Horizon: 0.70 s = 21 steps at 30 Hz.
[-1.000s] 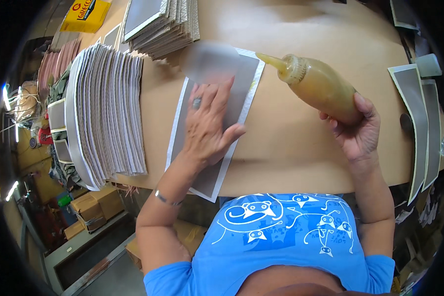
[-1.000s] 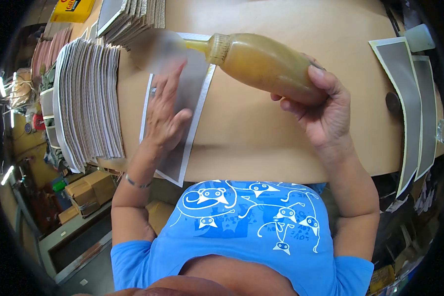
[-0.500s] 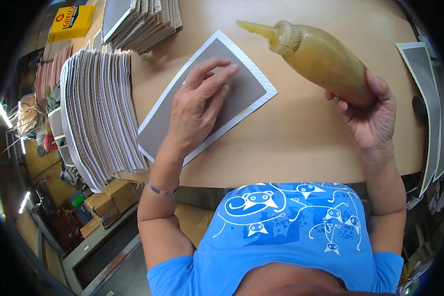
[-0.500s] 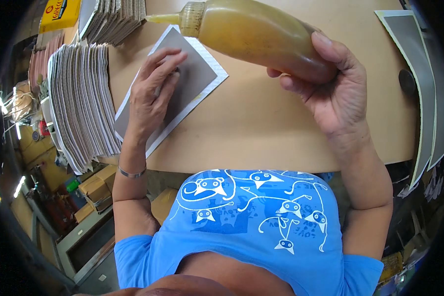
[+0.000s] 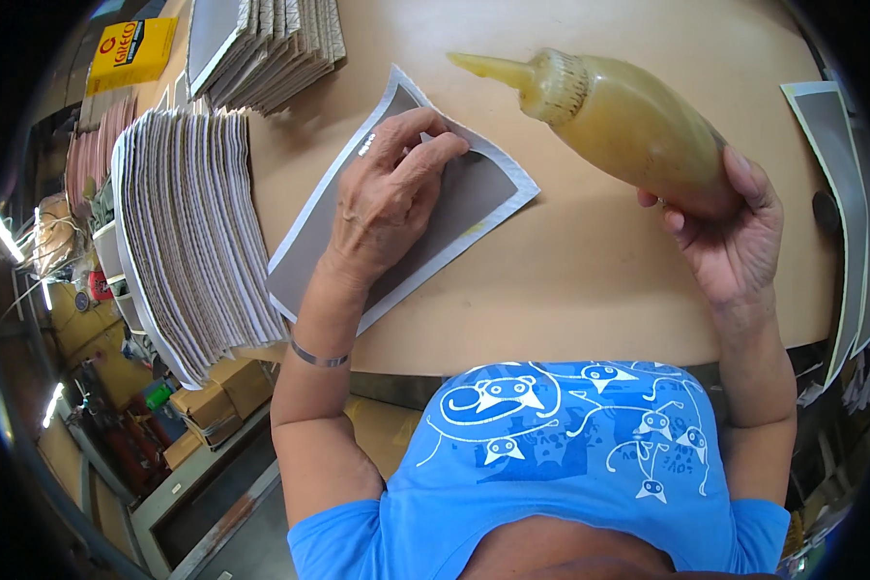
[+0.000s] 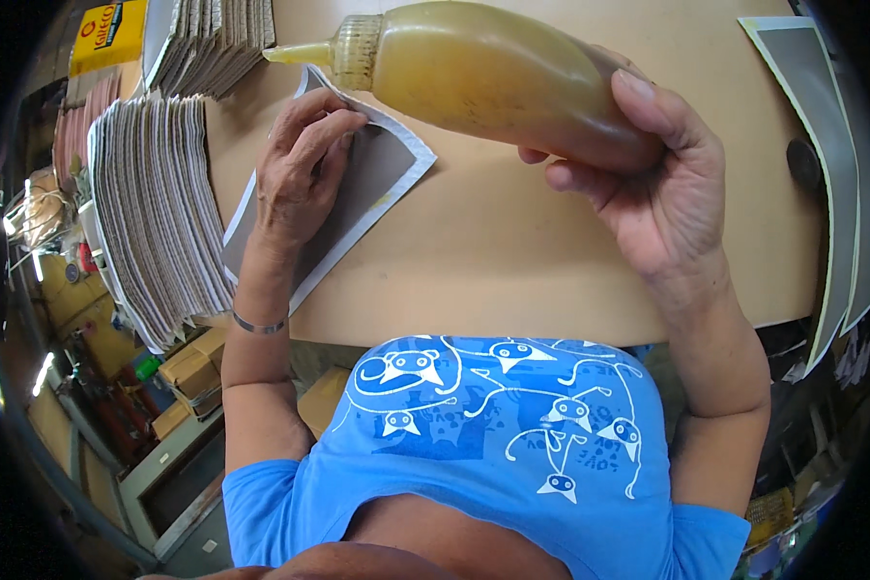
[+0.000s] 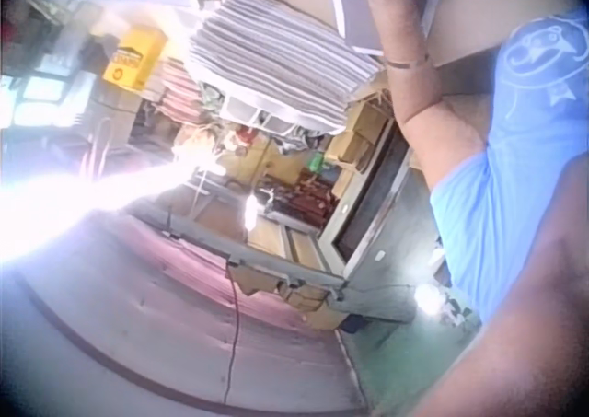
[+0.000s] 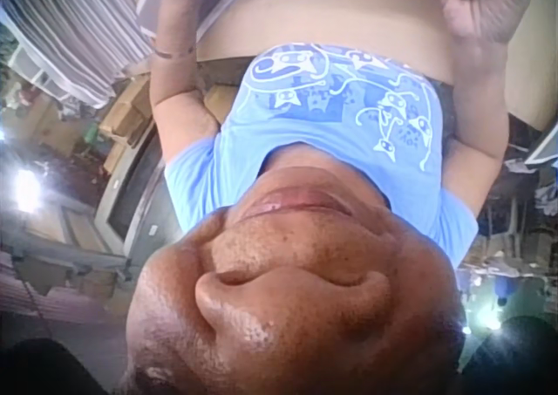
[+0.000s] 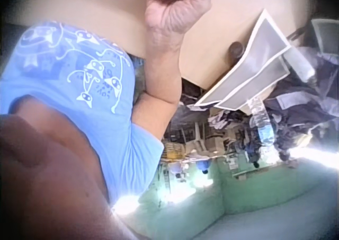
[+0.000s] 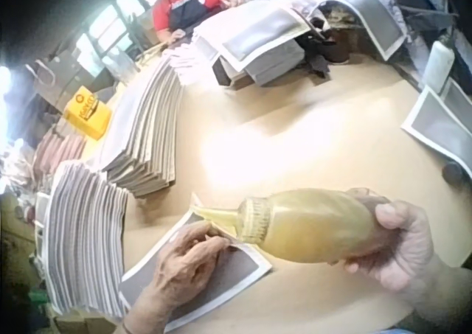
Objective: The person applies glue to the edges of leather panels using a squeeze bottle, folds the glued edges over, and taps the folds with a hammer.
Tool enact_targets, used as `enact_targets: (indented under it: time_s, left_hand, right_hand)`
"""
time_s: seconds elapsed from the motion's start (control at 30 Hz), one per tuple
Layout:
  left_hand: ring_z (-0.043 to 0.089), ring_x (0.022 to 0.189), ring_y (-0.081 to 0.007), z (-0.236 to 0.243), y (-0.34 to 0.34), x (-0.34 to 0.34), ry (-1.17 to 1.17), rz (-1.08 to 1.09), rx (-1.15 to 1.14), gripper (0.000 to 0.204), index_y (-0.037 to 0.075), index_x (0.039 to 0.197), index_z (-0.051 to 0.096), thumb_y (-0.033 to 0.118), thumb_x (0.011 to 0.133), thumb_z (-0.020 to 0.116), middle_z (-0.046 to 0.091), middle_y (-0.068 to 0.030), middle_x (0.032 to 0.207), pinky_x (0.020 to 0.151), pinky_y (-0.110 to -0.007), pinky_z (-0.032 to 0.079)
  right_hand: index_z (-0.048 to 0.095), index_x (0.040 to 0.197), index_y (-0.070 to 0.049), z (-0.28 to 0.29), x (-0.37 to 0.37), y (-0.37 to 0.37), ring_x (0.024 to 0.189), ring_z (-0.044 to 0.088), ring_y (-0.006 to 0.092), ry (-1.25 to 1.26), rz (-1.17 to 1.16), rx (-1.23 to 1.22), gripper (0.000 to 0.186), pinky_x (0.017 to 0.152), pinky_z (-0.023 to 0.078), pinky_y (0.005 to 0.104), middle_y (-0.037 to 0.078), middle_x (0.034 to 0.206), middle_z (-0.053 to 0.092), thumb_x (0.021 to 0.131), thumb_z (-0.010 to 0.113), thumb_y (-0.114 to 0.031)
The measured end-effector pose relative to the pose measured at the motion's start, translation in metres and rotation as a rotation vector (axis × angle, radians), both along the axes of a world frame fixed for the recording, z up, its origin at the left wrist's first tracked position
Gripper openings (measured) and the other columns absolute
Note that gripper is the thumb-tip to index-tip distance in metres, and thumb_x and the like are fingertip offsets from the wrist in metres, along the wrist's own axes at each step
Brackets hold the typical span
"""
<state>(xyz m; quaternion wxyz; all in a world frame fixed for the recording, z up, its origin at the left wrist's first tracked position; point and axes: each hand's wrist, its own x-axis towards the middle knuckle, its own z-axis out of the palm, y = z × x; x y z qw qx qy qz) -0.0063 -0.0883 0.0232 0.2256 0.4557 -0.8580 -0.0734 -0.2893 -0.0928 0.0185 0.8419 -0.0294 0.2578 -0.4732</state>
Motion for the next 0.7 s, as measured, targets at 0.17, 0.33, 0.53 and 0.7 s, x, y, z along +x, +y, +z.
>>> enact_targets:
  time_s: [0.17, 0.33, 0.53, 0.7]
  left_hand:
    - [0.058, 0.079, -0.0249, 0.006, -0.004, -0.006, 0.018, -0.047, -0.063, 0.026, 0.006, 0.090, 0.058, -0.006, 0.067, 0.062, 0.056, -0.0082, 0.093, 0.062, -0.031, 0.048]
    - [0.057, 0.076, -0.0251, 0.016, 0.013, -0.019, 0.056, -0.104, 0.180, 0.019, 0.004, 0.083, 0.057, -0.002, 0.067, 0.065, 0.057, -0.0094, 0.091, 0.064, -0.032, 0.048]
    - [0.054, 0.076, -0.0192, 0.015, 0.037, -0.043, 0.219, 0.298, 0.259, 0.015, 0.003, 0.075, 0.055, 0.004, 0.067, 0.068, 0.052, -0.0082, 0.094, 0.062, -0.029, 0.046]
    - [0.052, 0.076, -0.0161, 0.019, 0.039, -0.049, 0.231, 0.475, 0.337, 0.009, 0.000, 0.072, 0.057, 0.005, 0.070, 0.064, 0.049, -0.0083, 0.101, 0.066, -0.025, 0.044]
  right_hand:
    - [0.047, 0.116, 0.004, 0.003, 0.001, 0.000, 0.078, 0.062, 0.0366, 0.041, 0.024, -0.070, 0.044, 0.056, 0.057, 0.0338, 0.021, 0.100, 0.058, 0.080, 0.056, -0.021]
    - [0.046, 0.115, 0.002, 0.015, -0.001, 0.003, 0.077, 0.063, 0.0308, 0.314, -0.033, -0.174, 0.046, 0.058, 0.056, 0.0330, 0.017, 0.101, 0.058, 0.077, 0.057, -0.022]
    - [0.048, 0.110, -0.001, 0.025, -0.008, -0.004, 0.085, 0.061, 0.0211, 0.625, 0.034, -0.358, 0.046, 0.061, 0.055, 0.0308, 0.010, 0.098, 0.057, 0.072, 0.061, -0.023]
    - [0.049, 0.108, -0.003, 0.027, -0.010, -0.008, 0.081, 0.058, 0.0144, 0.815, 0.136, -0.462, 0.045, 0.064, 0.053, 0.0285, 0.006, 0.094, 0.056, 0.069, 0.064, -0.020]
